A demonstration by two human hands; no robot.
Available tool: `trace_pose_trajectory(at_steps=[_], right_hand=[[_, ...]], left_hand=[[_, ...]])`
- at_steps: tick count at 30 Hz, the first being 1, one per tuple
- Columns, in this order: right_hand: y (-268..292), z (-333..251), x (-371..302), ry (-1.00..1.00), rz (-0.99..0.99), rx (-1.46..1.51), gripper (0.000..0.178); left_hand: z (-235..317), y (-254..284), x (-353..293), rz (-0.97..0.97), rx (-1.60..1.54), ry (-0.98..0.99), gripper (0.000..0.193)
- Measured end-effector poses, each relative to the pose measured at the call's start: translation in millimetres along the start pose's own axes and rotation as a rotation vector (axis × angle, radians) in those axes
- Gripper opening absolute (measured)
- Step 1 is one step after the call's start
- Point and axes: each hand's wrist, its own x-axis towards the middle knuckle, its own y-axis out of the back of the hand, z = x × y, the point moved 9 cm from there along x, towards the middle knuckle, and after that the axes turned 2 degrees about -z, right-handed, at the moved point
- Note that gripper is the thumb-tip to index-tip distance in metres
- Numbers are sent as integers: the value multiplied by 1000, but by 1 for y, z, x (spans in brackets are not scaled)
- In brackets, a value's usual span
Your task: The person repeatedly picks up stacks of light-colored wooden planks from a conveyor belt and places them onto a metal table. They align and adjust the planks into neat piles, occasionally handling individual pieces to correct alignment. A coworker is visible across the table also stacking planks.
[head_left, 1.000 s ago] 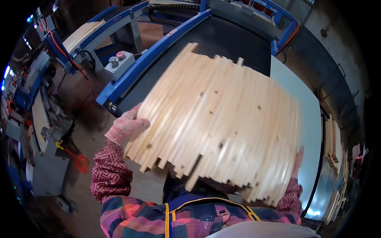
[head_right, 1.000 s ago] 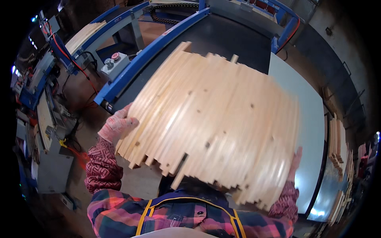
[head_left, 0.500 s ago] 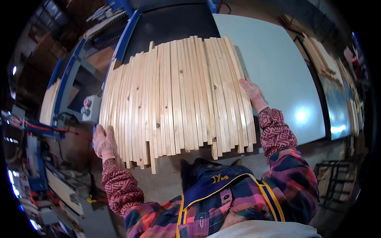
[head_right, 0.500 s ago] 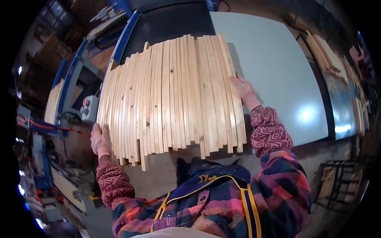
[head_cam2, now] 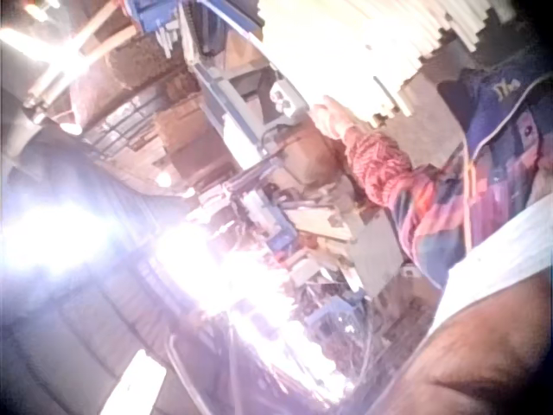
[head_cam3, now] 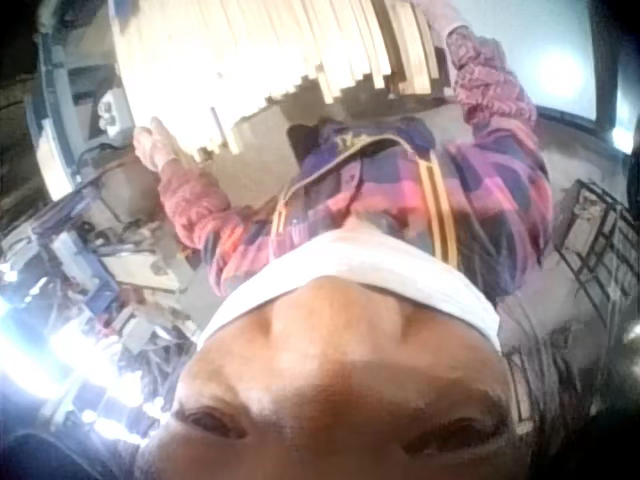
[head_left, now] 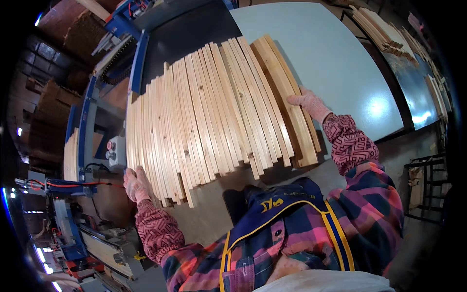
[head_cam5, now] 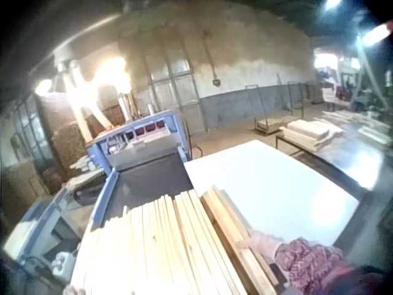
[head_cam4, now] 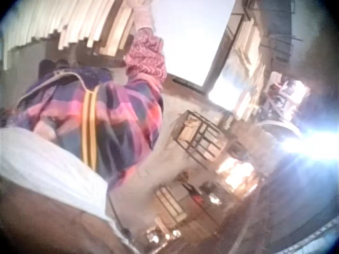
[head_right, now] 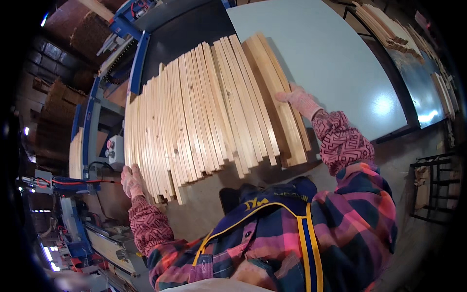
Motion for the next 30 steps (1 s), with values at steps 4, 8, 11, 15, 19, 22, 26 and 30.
trace_pose_trajectory(at_steps=[4, 8, 11, 15, 19, 22, 26, 30], right_hand=[[37, -72, -16, 284, 169, -72, 92], [64, -193, -28, 455, 124, -41, 88], [18, -254, -33, 375, 26, -380, 87], [-112, -268, -16, 326, -34, -924, 91], [-159, -237, 9, 155, -130, -1050, 87], [-142, -231, 20, 75, -52, -1076, 91], [-146, -233, 15, 113, -133, -1089, 93], [-148, -236, 13, 76, -98, -1138, 96]], left_hand=[[-2, 1, 0, 72, -71, -57, 58], [1, 11, -6, 128, -119, -89, 58], [1, 20, -9, 187, -121, -80, 57], [-2, 17, -6, 210, -186, -125, 50], [-25, 9, 8, 167, -146, -1, 73], [-33, 25, 35, 216, -104, 19, 75], [-21, 56, 89, 316, -18, -90, 68], [-1, 52, 119, 406, -25, -198, 43]])
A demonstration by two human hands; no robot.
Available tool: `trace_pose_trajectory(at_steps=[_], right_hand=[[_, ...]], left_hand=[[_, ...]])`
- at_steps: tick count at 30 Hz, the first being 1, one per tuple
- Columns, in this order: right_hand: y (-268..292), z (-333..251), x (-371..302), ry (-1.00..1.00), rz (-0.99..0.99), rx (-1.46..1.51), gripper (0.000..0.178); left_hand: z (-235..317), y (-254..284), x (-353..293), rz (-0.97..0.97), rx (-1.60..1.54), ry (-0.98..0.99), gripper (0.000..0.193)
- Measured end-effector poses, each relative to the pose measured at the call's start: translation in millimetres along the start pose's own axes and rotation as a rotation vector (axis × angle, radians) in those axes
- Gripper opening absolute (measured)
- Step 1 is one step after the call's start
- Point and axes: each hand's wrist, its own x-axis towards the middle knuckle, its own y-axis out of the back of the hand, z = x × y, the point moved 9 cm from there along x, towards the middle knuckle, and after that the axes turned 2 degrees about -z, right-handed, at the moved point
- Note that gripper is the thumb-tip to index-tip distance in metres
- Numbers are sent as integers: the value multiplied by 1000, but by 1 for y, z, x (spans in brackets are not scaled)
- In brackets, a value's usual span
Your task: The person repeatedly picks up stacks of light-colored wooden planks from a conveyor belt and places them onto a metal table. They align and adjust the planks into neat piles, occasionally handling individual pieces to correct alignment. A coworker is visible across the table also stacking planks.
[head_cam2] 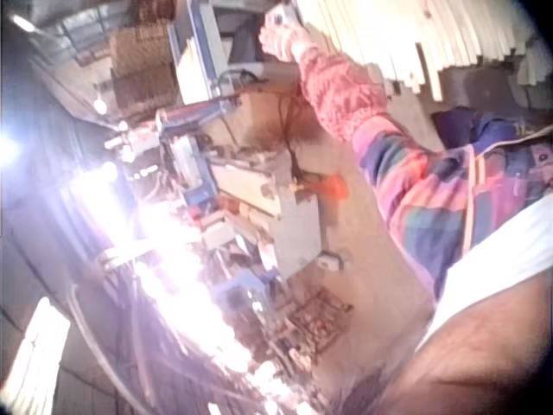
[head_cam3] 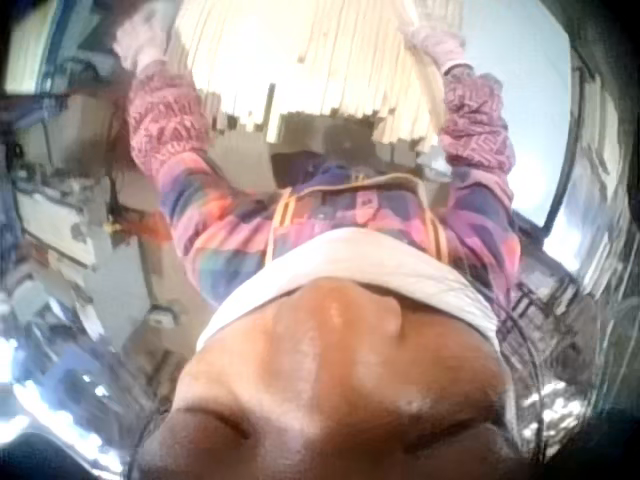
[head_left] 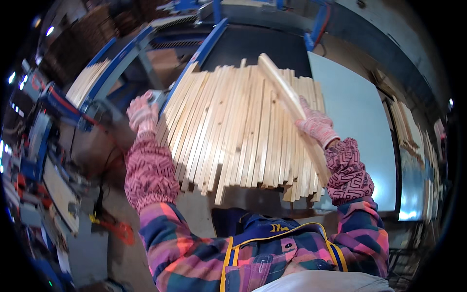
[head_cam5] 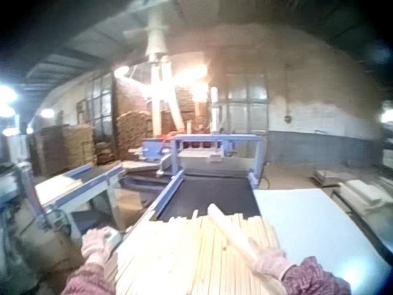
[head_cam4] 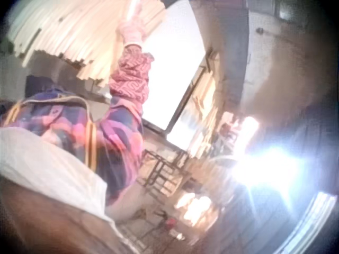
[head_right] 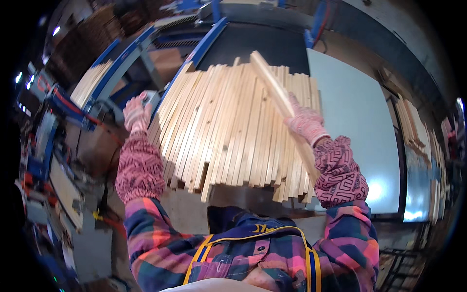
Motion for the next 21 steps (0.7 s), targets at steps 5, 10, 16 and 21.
trace_pose_trajectory(at_steps=[5, 10, 16, 21], right_hand=[[3, 7, -4, 73, -71, 142, 92], [19, 37, -30, 143, 53, 432, 90], [19, 150, -75, -13, 193, 552, 91], [-26, 265, -102, -358, 163, 373, 88]], left_hand=[[-2, -24, 3, -83, 130, 40, 44], [-5, -27, -2, -183, 166, 80, 52], [-1, -22, 1, -260, 142, 99, 70], [64, -5, -30, -235, 123, -2, 82]])
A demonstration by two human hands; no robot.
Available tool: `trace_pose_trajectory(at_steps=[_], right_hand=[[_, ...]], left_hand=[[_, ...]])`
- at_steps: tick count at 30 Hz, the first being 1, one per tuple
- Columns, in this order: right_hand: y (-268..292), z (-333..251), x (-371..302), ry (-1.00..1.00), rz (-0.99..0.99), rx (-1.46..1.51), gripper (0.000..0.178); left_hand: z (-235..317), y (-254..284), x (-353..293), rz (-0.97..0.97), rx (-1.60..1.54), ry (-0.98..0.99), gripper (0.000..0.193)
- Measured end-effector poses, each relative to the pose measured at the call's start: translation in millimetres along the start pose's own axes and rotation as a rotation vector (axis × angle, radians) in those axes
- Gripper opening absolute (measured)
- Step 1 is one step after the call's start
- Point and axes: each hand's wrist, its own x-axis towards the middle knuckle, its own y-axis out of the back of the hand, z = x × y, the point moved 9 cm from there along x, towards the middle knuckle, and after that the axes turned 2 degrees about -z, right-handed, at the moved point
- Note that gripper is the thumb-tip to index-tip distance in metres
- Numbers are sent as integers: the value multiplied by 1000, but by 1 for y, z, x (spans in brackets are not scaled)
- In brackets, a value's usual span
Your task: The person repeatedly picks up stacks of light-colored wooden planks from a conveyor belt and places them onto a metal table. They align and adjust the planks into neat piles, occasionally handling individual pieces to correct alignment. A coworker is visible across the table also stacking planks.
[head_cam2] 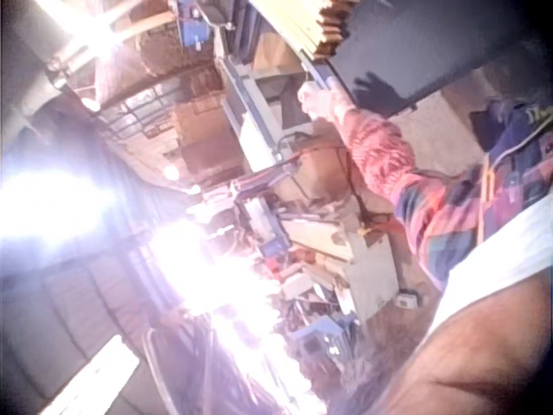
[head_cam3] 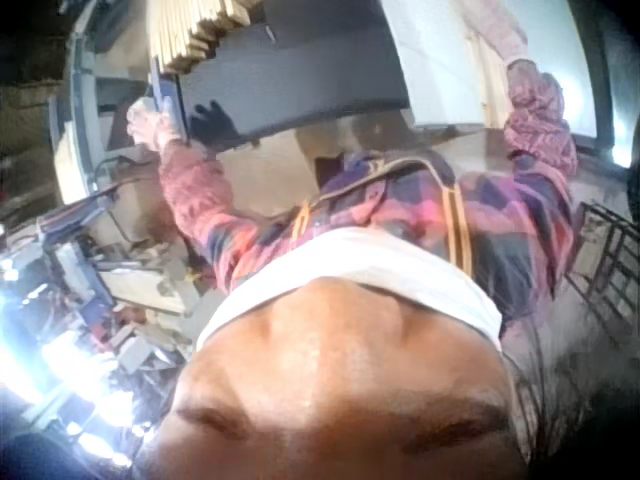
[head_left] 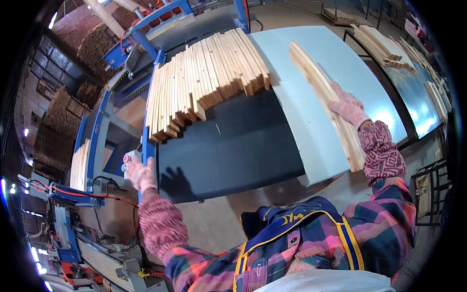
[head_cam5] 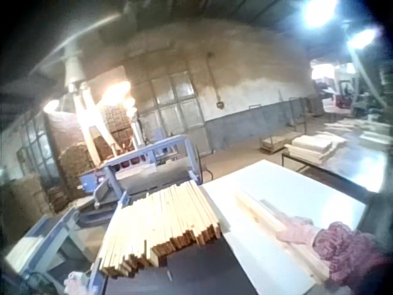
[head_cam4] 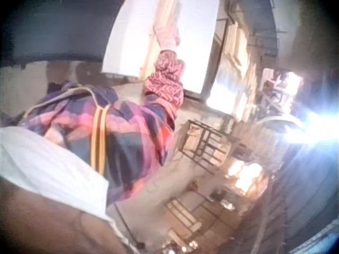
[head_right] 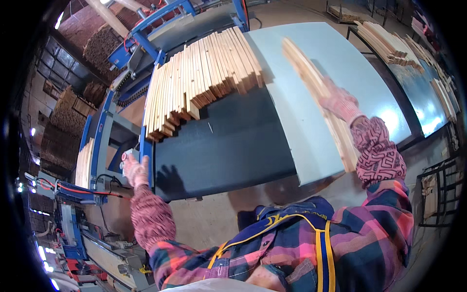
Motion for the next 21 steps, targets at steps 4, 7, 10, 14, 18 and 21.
trace_pose_trajectory(at_steps=[4, 7, 10, 14, 18, 21], right_hand=[[-37, 89, 4, -54, -4, -49, 88], [-46, 116, 14, -61, 51, -101, 91], [-59, 120, 22, -40, -96, -50, 93], [-66, 133, 27, 82, -170, 193, 97], [-89, 180, 27, 239, -112, 1083, 72], [-114, 212, 27, 233, -17, 1279, 61]], left_hand=[[153, 2, -97, -55, -348, -313, 83], [292, 18, -195, -141, -615, -607, 82], [415, 43, -297, -267, -849, -818, 83], [539, 54, -406, -716, -1265, -750, 86], [600, 75, -468, -716, -1307, -868, 89], [610, 76, -478, -673, -1171, -871, 98]])
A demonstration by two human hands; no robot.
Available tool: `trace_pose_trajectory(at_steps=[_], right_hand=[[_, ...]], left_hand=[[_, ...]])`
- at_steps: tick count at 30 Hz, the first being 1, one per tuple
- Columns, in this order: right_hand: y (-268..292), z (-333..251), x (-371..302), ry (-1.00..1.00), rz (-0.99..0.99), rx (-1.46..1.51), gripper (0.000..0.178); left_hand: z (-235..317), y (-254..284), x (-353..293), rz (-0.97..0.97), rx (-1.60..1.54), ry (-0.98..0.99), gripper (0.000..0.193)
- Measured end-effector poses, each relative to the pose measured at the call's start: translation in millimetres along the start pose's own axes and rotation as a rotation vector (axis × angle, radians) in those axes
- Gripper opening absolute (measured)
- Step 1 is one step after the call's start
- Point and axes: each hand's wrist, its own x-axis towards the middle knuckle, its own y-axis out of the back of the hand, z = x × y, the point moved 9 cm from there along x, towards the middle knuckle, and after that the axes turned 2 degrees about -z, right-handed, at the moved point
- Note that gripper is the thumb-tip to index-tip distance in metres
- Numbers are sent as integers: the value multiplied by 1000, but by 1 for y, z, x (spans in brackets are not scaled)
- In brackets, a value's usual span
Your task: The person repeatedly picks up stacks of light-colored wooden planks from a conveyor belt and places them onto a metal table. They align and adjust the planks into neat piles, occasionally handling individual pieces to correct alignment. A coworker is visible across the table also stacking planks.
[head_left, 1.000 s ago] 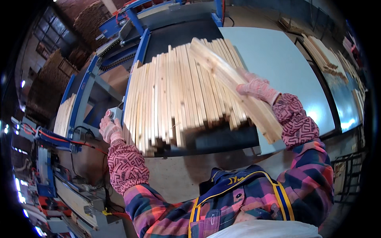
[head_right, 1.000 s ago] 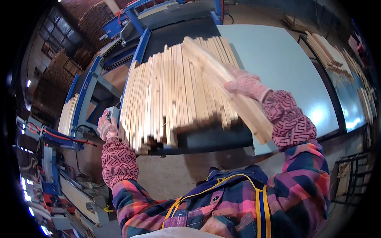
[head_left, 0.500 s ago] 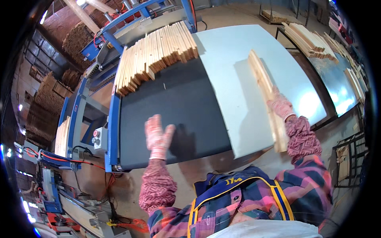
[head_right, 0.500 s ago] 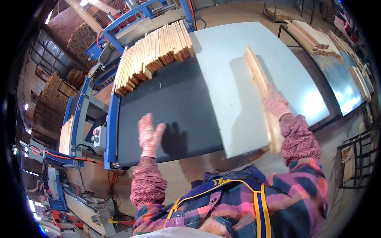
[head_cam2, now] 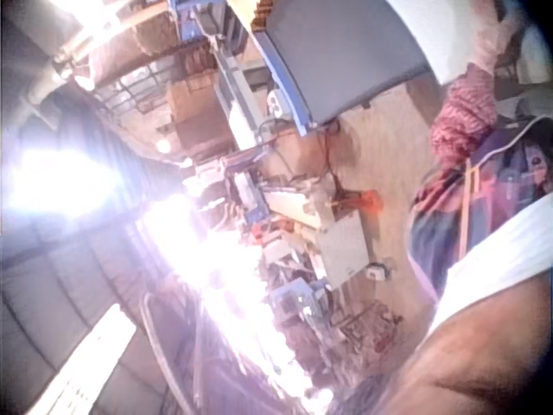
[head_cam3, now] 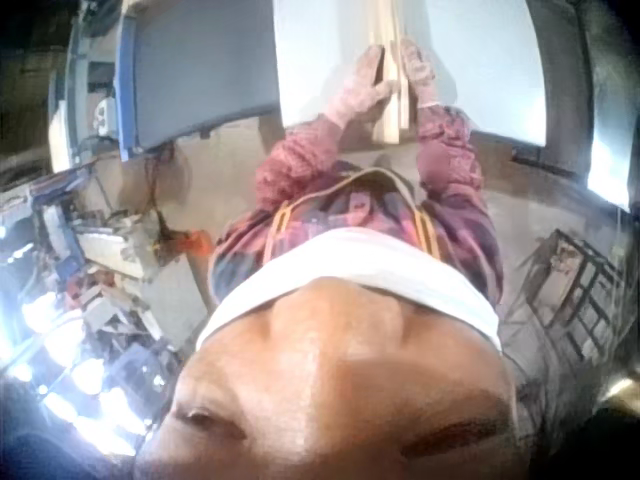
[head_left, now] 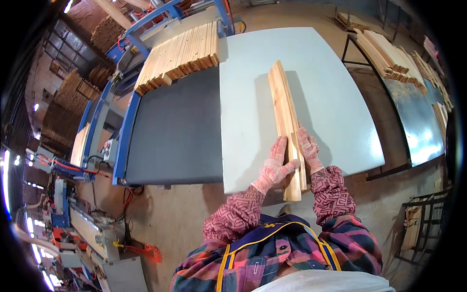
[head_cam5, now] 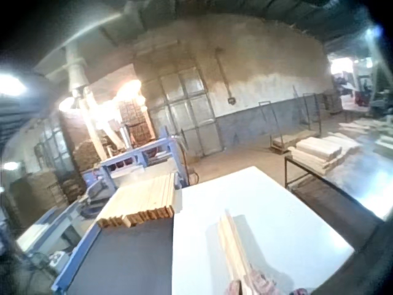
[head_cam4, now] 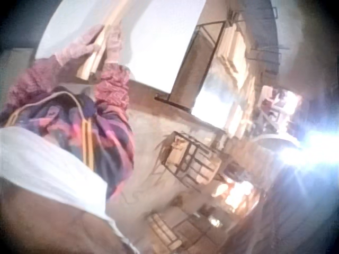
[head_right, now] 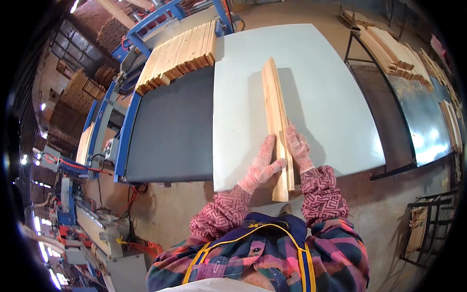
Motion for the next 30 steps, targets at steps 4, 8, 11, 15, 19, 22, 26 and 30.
trace_pose_trajectory(at_steps=[4, 8, 11, 15, 19, 22, 26, 30], right_hand=[[-23, 3, -19, 129, -76, 153, 66], [-41, 3, -69, 32, -60, 20, 69], [-68, 10, -122, -127, -159, 554, 58], [-76, 24, -178, -292, -141, 719, 59], [-74, 30, -209, -249, -100, 208, 62], [-73, 42, -248, -267, -160, -158, 58], [-42, 62, -313, -387, -77, 201, 49], [62, 86, -367, -479, -200, -395, 61]], left_hand=[[3, -2, -10, 13, -394, 58, 113], [12, -14, -45, 11, -904, 69, 119], [0, -15, -85, 81, -950, 218, 111], [13, -19, -125, 78, -1109, 60, 109], [-4, 1, -162, 281, -882, 201, 112], [-10, 24, -158, 308, -583, 275, 110], [-21, 50, -121, 289, -226, 432, 102], [-8, 58, -87, 285, -257, 272, 71]])
